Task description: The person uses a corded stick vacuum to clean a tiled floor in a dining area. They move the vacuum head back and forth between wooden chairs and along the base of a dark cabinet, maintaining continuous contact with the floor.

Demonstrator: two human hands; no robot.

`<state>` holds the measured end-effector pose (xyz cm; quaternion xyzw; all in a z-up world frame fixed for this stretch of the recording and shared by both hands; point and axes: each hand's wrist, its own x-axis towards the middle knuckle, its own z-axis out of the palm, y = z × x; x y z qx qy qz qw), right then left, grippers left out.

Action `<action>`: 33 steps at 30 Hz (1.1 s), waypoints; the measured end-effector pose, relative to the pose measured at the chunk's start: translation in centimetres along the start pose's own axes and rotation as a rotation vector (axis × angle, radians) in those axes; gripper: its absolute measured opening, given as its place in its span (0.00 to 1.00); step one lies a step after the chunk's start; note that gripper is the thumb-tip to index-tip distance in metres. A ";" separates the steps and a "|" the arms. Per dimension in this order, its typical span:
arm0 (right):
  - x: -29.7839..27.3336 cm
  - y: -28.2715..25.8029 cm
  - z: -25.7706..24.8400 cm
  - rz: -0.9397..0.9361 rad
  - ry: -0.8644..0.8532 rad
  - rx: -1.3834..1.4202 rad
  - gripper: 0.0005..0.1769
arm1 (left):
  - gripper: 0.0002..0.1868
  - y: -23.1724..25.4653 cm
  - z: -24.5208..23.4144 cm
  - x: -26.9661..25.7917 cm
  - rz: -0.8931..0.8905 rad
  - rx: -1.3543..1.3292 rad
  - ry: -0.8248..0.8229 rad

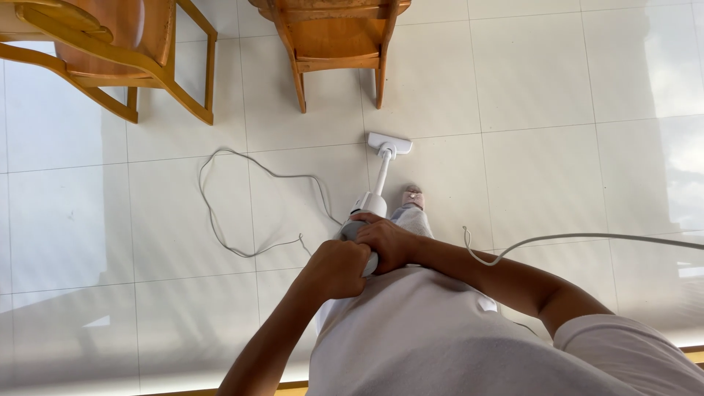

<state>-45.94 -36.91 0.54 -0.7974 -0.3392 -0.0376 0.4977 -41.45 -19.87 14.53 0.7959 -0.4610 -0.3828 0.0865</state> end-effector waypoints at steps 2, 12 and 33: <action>-0.6 0.8 -1.8 0.014 -0.002 -0.003 0.15 | 0.06 0.3 -0.1 2.2 0.010 -0.017 0.020; -5.2 8.3 -13.1 0.108 -0.094 -0.063 0.13 | 0.05 3.0 0.0 17.0 -0.040 -0.026 0.151; -7.4 16.6 -24.0 0.015 -0.591 -0.045 0.17 | 0.17 10.6 -4.8 26.9 -0.435 -0.332 0.064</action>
